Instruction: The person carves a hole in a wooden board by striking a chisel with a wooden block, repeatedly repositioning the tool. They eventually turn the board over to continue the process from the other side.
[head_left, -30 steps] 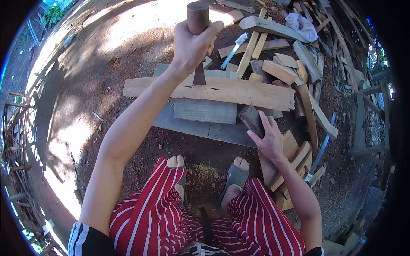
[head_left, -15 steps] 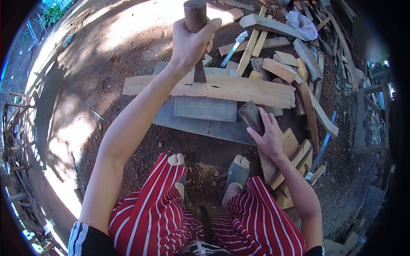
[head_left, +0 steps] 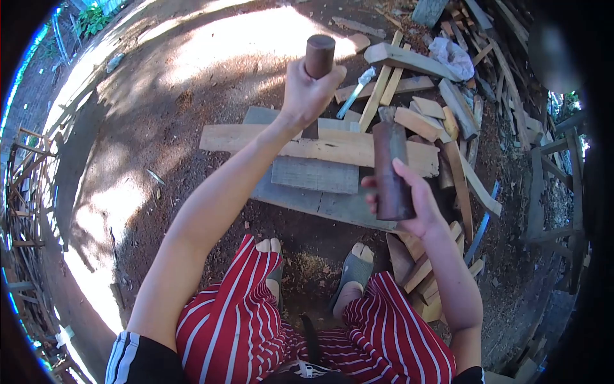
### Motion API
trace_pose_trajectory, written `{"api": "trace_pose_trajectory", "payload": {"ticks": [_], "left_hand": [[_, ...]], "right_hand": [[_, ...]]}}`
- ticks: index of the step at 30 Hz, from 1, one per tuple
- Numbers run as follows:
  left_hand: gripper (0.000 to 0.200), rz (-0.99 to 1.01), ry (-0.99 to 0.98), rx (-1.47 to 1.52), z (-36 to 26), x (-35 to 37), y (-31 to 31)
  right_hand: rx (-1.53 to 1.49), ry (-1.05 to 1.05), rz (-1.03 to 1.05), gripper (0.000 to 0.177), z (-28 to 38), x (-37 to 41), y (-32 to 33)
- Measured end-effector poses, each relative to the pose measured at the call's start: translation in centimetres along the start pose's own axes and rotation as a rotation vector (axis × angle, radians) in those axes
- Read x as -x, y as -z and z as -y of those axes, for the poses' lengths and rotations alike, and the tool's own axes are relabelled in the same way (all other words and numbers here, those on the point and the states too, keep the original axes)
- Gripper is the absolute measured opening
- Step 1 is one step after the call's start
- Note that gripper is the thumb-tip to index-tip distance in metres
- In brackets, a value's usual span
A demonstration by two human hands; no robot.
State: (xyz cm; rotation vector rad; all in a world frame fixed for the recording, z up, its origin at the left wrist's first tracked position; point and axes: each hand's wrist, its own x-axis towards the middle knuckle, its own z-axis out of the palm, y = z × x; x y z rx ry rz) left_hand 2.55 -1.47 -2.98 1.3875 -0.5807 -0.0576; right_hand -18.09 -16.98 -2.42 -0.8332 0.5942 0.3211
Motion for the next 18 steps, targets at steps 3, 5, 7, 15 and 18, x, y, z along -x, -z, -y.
{"api": "trace_pose_trajectory", "payload": {"ticks": [3,5,7,15,18], "left_hand": [[0.021,-0.036,0.032,0.001,-0.2,0.2,-0.5],[0.019,-0.055,0.021,0.006,0.5,-0.1,-0.5],[0.019,-0.048,0.001,0.008,0.6,-0.3,-0.5],[0.016,-0.059,-0.01,0.027,-0.3,0.1,-0.8],[0.017,-0.079,-0.047,-0.01,0.4,0.0,-0.5]], "right_hand": [[0.138,0.011,-0.006,0.039,1.4,-0.1,-1.1],[0.394,0.212,-0.016,0.039,3.6,0.6,-3.6],[0.642,0.742,-0.064,0.061,6.9,2.4,-7.9],[1.847,1.326,-0.218,0.068,9.6,-0.6,-13.0],[1.702,1.244,-0.121,0.066,12.1,1.9,-15.0]]}}
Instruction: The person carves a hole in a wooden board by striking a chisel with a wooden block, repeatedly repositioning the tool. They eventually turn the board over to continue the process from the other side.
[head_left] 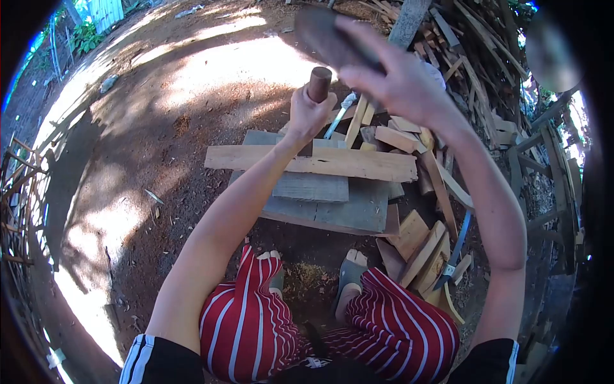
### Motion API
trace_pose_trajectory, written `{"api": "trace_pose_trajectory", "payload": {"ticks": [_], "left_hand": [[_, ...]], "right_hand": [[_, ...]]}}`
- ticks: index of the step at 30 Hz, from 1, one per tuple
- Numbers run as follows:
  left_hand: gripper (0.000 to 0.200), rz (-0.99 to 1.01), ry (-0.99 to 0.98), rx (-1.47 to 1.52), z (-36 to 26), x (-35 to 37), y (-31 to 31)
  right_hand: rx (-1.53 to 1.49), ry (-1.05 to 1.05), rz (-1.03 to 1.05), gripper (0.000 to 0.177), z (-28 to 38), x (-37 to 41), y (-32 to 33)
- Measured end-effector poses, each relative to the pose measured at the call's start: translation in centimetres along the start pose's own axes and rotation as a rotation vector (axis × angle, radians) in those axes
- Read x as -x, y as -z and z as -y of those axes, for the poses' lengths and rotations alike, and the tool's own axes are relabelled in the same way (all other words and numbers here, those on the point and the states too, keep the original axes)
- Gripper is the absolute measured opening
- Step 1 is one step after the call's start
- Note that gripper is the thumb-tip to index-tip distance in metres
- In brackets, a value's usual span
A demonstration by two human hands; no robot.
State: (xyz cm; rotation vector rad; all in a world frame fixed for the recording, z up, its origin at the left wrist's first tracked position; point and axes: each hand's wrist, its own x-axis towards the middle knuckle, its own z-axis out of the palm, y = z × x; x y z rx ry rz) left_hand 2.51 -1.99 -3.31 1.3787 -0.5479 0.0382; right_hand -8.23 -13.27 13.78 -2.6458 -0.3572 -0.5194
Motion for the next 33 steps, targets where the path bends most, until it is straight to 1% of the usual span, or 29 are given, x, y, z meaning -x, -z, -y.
{"api": "trace_pose_trajectory", "payload": {"ticks": [1,2,4,5,6,7,8,9,11,12,14,15,16,18,19,20,22,23,24,26,27,28,30,31,32,33], "left_hand": [[0.015,0.01,0.022,-0.045,-0.3,0.1,0.0],[0.014,0.024,0.047,-0.091,-0.2,0.3,0.0],[0.014,0.016,0.026,-0.093,-0.3,0.5,-0.4],[0.015,-0.006,-0.057,0.0,0.1,0.5,-0.8],[0.016,-0.031,-0.146,0.089,0.1,0.2,-0.9],[0.016,-0.023,-0.151,0.078,-0.1,0.2,-0.5],[0.016,-0.003,-0.052,0.039,-0.1,0.3,-0.4],[0.018,0.006,0.043,0.002,-0.1,0.1,-0.3],[0.017,-0.008,0.033,-0.046,0.3,0.2,-0.3],[0.017,-0.022,0.015,-0.097,0.5,0.2,-0.3],[0.017,-0.013,0.031,-0.084,0.6,0.2,-0.3],[0.018,-0.001,0.038,-0.073,0.6,0.1,-0.3],[0.018,0.002,0.03,-0.076,0.5,-0.2,-0.2],[0.018,-0.057,0.08,-0.023,1.0,-0.1,0.1],[0.019,-0.04,0.085,-0.011,1.4,-0.1,0.4],[0.019,-0.042,0.095,-0.01,1.3,0.1,0.3],[0.018,-0.031,0.072,-0.037,0.7,0.5,0.2],[0.017,-0.026,0.076,-0.049,0.7,0.5,0.2],[0.017,-0.02,0.062,-0.056,0.5,0.6,0.2],[0.016,-0.111,-0.017,0.087,-0.1,0.8,-0.1],[0.016,-0.113,0.055,-0.004,0.8,0.4,1.0],[0.016,-0.115,0.041,-0.004,1.6,0.1,1.7],[0.015,-0.121,0.15,0.085,1.7,0.1,2.9],[0.016,-0.157,0.177,0.108,1.1,0.1,3.3],[0.016,-0.166,0.167,0.11,1.0,0.1,3.9],[0.016,-0.199,0.198,0.18,1.2,0.2,4.5]], "right_hand": [[-0.04,0.07,-0.108,0.063,0.6,-0.5,0.9],[-0.037,0.067,-0.098,0.063,0.9,-0.6,0.6],[-0.218,0.058,-0.442,0.062,1.7,-0.5,0.0],[-0.067,-0.109,-0.166,0.063,2.6,0.5,-0.1],[0.095,-0.1,0.13,0.064,1.0,0.9,-1.6],[0.17,0.081,0.022,0.062,-2.0,0.4,-2.9],[0.251,0.253,-0.08,0.06,-4.2,-0.1,-3.3],[0.252,0.256,-0.082,0.06,-1.9,-0.6,-1.7],[-0.171,-0.21,-0.011,0.062,1.9,-1.1,1.9],[-0.172,-0.216,-0.003,0.062,1.9,-1.2,1.4],[-0.181,0.027,-0.454,0.065,1.2,-1.0,-0.1],[-0.01,-0.001,-0.277,0.065,0.7,-0.2,-1.3],[-0.01,0.001,-0.286,0.065,0.1,-0.2,-1.3],[-0.017,-0.249,0.211,0.058,-0.8,-0.3,-1.1],[0.072,-0.155,0.064,0.058,-1.4,-0.5,-0.8],[0.07,-0.159,0.073,0.058,-1.2,-0.9,0.1],[-0.222,-0.122,-0.082,0.065,-0.4,-1.6,1.9],[-0.238,-0.111,-0.251,0.072,0.3,-0.9,0.3],[-0.24,-0.106,-0.266,0.072,-0.8,-0.3,-1.7],[-0.059,-0.067,0.117,0.073,-2.8,0.3,-4.8],[0.114,-0.174,0.325,0.074,-1.7,-0.6,-2.4],[0.119,-0.166,0.316,0.074,-2.1,-0.5,-2.3],[-0.005,-0.196,0.201,0.075,-4.4,0.5,-3.6],[-0.106,-0.331,0.177,0.077,-5.1,1.8,-4.8],[-0.205,-0.406,0.163,0.079,-6.3,3.4,-6.3],[-0.307,-0.484,0.146,0.08,-7.8,5.4,-8.1]]}}
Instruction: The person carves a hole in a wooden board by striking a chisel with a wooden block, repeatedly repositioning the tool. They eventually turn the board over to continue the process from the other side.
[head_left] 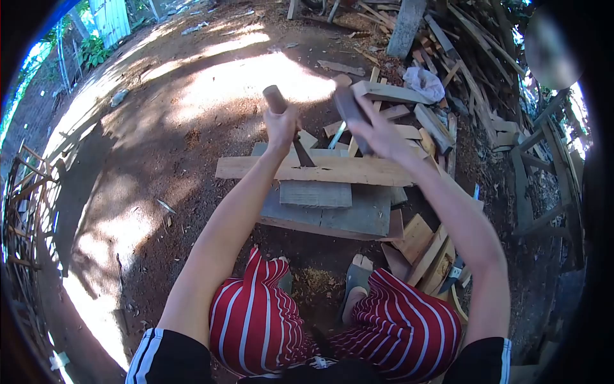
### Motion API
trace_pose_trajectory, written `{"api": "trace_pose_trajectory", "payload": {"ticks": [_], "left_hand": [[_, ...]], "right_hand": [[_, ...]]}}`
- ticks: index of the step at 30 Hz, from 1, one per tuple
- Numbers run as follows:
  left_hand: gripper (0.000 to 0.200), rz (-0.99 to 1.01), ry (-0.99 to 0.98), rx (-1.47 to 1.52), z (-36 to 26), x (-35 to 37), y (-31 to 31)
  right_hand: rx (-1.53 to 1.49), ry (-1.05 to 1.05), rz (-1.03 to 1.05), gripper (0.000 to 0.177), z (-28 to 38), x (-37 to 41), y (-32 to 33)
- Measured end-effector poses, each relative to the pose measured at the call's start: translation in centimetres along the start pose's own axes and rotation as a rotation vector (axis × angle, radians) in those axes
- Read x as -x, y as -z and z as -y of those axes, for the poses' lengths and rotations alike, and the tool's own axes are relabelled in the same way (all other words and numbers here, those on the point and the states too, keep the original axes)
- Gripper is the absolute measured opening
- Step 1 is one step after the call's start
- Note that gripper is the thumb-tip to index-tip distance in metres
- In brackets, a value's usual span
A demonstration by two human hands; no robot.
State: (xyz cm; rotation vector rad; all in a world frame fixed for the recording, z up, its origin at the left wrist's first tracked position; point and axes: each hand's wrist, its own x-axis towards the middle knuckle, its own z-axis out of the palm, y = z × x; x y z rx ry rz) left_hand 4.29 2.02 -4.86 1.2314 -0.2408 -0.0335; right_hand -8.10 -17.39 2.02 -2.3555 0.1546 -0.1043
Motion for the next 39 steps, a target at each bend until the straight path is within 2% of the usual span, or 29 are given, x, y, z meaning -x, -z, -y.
{"api": "trace_pose_trajectory", "payload": {"ticks": [2,4,5,7,8,9,11,14,18,20,21,22,24,25,26,27,29,30,31,33,34,38,39], "left_hand": [[0.014,-0.044,0.077,0.056,0.2,-0.4,1.2],[0.017,-0.064,0.053,0.094,0.4,-0.4,1.4],[0.019,-0.096,0.038,0.138,0.6,-0.6,1.4],[0.017,-0.078,0.059,0.104,0.9,-0.7,1.7],[0.015,-0.148,0.072,0.104,0.9,-0.8,1.6],[0.012,-0.216,0.086,0.102,0.6,-0.8,1.4],[0.013,-0.214,0.101,0.106,0.9,-1.3,1.5],[0.017,-0.38,0.073,-0.005,0.9,-1.7,0.9],[0.018,-0.3,0.055,-0.122,-0.7,-1.9,-1.8],[0.025,-0.088,0.03,-0.178,-2.9,0.0,-4.9],[0.031,0.034,-0.047,-0.363,-3.4,1.4,-6.5],[0.033,0.249,-0.067,-0.359,-2.9,2.3,-6.9],[0.031,0.464,-0.269,-0.646,-2.6,4.0,-8.5],[0.027,0.533,-0.284,-0.725,-2.6,5.2,-9.0],[0.023,0.647,-0.446,-0.609,-1.8,5.8,-9.7],[0.023,0.633,-0.441,-0.615,-1.3,6.4,-9.7],[0.019,0.924,-0.445,-0.857,-1.3,7.4,-9.0],[0.02,0.797,-0.482,-0.909,0.2,7.6,-8.3],[0.02,0.778,-0.478,-0.912,1.3,7.1,-7.2],[0.027,0.385,-0.461,-0.667,0.7,7.3,-6.9],[0.032,0.245,-0.262,-0.539,0.2,7.5,-6.0],[0.034,-0.026,-0.148,-0.438,-4.8,6.1,-2.7],[0.031,-0.023,-0.129,-0.379,-6.0,5.8,-2.1]], "right_hand": [[0.005,-0.008,0.022,0.081,-7.0,1.1,-2.9],[0.13,-0.065,-0.042,0.081,-10.1,4.2,-5.2],[0.121,-0.068,-0.053,0.081,-9.5,5.5,-5.3],[0.517,-0.27,0.11,0.081,-7.1,8.0,-5.3],[0.597,-0.195,-0.003,0.081,-7.4,8.1,-6.2],[0.588,-0.203,-0.007,0.081,-8.0,8.2,-6.4],[0.517,-0.228,0.026,0.08,-8.3,7.7,-6.5],[0.527,-0.225,0.019,0.08,-8.5,7.3,-6.4],[0.471,-0.271,-0.006,0.079,-9.1,7.5,-7.3],[0.484,-0.242,-0.034,0.079,-9.5,7.6,-7.4],[0.514,-0.216,-0.051,0.079,-9.6,7.6,-7.5],[0.493,-0.202,-0.055,0.079,-9.5,7.6,-7.4],[0.492,-0.232,0.048,0.08,-9.1,7.4,-6.7],[0.48,-0.223,0.051,0.08,-9.1,7.2,-6.8],[0.52,-0.218,0.049,0.08,-9.3,7.0,-6.9],[0.567,-0.209,0.049,0.079,-9.4,6.9,-7.0],[0.628,-0.181,0.084,0.078,-9.2,6.3,-6.9],[0.642,-0.189,0.101,0.078,-9.1,6.0,-6.8],[0.653,-0.208,0.117,0.077,-9.1,5.9,-6.8],[0.644,-0.239,0.134,0.077,-9.0,6.5,-6.3],[0.638,-0.204,0.125,0.078,-9.2,6.7,-6.2],[0.603,-0.149,0.109,0.079,-9.0,7.2,-5.5],[0.61,-0.155,0.106,0.079,-9.3,7.1,-5.4]]}}
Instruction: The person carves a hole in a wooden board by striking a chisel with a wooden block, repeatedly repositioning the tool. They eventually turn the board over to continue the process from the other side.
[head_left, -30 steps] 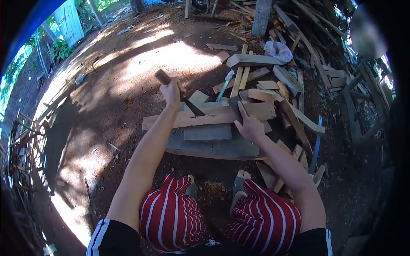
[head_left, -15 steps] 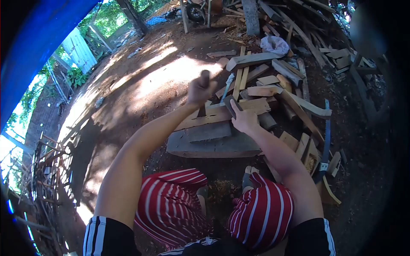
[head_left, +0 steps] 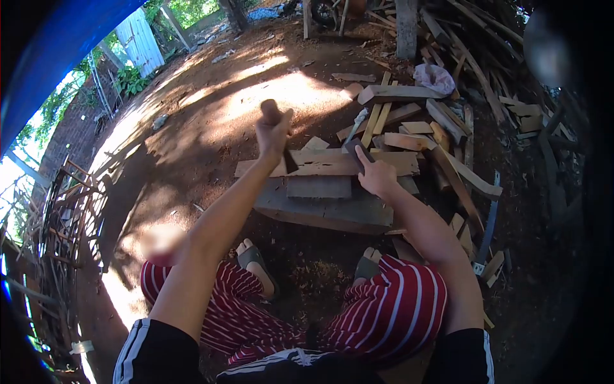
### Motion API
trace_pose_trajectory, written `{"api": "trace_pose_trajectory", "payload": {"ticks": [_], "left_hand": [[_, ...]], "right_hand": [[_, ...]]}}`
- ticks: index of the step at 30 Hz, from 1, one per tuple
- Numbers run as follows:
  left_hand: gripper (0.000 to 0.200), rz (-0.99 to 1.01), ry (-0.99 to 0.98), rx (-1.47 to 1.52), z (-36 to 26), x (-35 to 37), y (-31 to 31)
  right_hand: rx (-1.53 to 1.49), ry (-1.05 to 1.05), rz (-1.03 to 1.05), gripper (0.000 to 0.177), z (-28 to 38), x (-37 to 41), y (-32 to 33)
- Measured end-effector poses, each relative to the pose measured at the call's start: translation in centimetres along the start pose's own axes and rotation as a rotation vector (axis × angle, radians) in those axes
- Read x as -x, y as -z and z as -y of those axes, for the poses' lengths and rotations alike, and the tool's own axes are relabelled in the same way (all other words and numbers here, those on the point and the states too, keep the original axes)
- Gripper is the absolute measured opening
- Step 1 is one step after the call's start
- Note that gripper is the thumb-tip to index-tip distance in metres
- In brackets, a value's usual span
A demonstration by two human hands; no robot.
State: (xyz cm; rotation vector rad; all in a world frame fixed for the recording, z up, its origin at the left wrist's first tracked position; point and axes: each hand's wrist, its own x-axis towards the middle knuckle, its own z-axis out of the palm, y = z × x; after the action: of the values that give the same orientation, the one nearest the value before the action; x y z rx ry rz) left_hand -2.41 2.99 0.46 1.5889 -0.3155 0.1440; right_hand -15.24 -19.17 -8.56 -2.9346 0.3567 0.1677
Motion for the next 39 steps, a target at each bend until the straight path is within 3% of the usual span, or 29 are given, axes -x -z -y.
{"api": "trace_pose_trajectory", "payload": {"ticks": [3,8,12,16,27,39], "left_hand": [[0.028,-0.037,0.02,0.081,-0.9,-1.0,0.9],[0.024,0.11,-0.048,0.388,-0.8,-1.8,0.1],[0.02,0.208,-0.128,0.252,0.3,-3.0,-0.1],[0.019,0.191,-0.032,0.296,0.8,-4.0,-0.3],[0.017,0.219,-0.032,0.317,1.5,-4.8,-1.0],[0.019,0.193,0.021,0.336,3.5,-5.0,-1.3]], "right_hand": [[0.014,0.052,-0.045,0.082,-0.6,0.2,-0.6],[-0.036,0.086,-0.076,0.082,-1.3,0.4,-0.6],[-0.069,0.122,-0.151,0.083,-1.9,0.3,-1.4],[-0.178,0.099,-0.103,0.082,-2.6,0.3,-2.1],[0.045,0.088,-0.171,0.075,-0.4,0.7,0.4],[-0.014,0.092,-0.189,0.076,-0.6,0.5,-1.3]]}}
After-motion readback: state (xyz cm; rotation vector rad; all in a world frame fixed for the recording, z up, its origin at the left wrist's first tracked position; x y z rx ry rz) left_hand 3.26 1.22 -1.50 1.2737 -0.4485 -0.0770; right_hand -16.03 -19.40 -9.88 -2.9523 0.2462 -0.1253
